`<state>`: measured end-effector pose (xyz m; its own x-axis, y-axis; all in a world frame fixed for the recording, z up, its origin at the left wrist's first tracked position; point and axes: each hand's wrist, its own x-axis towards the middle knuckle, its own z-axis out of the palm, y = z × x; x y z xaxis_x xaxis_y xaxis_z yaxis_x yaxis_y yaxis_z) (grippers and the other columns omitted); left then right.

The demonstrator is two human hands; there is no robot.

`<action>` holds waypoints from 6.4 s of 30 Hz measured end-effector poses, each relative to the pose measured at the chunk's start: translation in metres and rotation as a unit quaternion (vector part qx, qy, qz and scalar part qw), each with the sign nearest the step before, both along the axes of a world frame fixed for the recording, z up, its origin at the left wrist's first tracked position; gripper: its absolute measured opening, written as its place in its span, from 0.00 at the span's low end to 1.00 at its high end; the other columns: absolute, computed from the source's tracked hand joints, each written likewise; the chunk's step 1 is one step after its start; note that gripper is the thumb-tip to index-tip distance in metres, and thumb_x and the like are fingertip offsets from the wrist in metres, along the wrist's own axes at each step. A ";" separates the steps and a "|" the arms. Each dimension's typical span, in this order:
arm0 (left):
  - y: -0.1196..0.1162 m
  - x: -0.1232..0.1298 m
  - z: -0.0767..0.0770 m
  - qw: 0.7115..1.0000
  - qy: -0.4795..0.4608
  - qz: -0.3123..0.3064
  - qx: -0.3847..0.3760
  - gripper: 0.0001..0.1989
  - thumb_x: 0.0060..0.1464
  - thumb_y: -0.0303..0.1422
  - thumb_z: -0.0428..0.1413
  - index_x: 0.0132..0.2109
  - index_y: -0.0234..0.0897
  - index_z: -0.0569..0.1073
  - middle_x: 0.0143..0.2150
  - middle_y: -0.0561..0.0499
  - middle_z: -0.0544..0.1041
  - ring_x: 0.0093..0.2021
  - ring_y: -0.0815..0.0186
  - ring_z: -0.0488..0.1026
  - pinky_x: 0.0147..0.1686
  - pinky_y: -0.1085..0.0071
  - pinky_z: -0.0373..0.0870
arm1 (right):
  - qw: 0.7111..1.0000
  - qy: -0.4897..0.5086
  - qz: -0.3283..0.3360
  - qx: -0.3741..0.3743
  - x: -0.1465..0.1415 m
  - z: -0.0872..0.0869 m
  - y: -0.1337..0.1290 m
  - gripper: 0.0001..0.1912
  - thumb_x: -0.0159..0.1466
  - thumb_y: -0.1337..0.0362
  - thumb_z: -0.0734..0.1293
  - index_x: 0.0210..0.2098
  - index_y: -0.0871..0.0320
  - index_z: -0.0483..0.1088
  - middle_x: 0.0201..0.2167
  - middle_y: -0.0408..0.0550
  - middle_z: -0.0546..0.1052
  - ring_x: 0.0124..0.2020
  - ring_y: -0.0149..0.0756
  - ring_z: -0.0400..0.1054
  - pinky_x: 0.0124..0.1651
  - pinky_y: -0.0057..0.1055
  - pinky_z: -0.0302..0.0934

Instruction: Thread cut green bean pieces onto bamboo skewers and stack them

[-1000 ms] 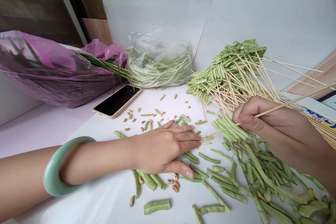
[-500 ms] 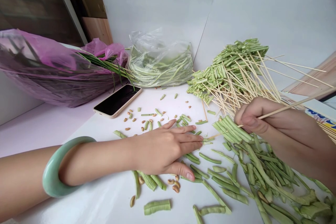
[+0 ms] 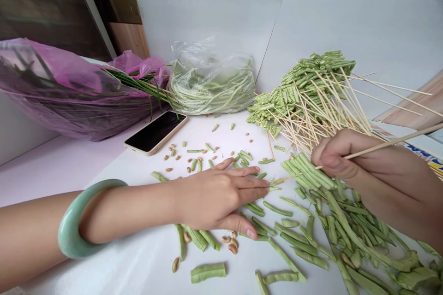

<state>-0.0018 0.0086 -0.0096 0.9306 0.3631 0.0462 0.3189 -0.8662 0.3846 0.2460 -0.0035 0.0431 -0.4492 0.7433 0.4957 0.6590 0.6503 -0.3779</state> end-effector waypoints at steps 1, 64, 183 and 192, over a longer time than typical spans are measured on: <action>0.000 0.000 0.000 1.000 0.000 -0.001 0.001 0.36 0.60 0.48 0.49 0.66 0.27 0.56 0.68 0.46 0.57 0.69 0.54 0.46 0.68 0.59 0.40 | 1.000 0.001 -0.002 0.001 0.000 0.000 -0.001 0.12 0.67 0.59 0.59 0.27 0.49 0.64 0.22 0.40 0.71 0.23 0.33 0.67 0.22 0.29 0.57; 0.000 -0.003 0.002 0.999 -0.037 -0.020 0.002 0.30 0.60 0.46 0.50 0.63 0.32 0.63 0.66 0.38 0.59 0.68 0.50 0.51 0.66 0.49 0.44 | 0.977 0.140 0.001 -0.163 0.003 0.006 0.002 0.17 0.64 0.55 0.64 0.20 0.53 0.65 0.15 0.40 0.63 0.15 0.28 0.56 0.14 0.26 0.50; -0.001 0.001 -0.001 0.997 -0.053 -0.059 -0.005 0.27 0.60 0.46 0.49 0.58 0.31 0.68 0.59 0.38 0.69 0.64 0.49 0.58 0.62 0.55 0.55 | 0.980 0.082 0.018 -0.179 -0.003 -0.004 0.001 0.18 0.66 0.53 0.61 0.23 0.53 0.63 0.15 0.38 0.64 0.16 0.28 0.59 0.18 0.25 0.55; 0.000 0.000 -0.002 0.996 -0.064 -0.059 -0.005 0.26 0.59 0.45 0.51 0.58 0.32 0.69 0.58 0.37 0.70 0.63 0.49 0.60 0.62 0.55 0.56 | 0.975 0.080 0.057 -0.199 -0.007 -0.005 0.002 0.18 0.67 0.54 0.60 0.23 0.55 0.62 0.16 0.36 0.63 0.16 0.26 0.57 0.18 0.23 0.53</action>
<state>-0.0021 0.0083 -0.0115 0.9533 0.2534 0.1645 0.1634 -0.8905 0.4247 0.2386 -0.0019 0.0381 -0.4802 0.8413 0.2481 0.5031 0.4959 -0.7078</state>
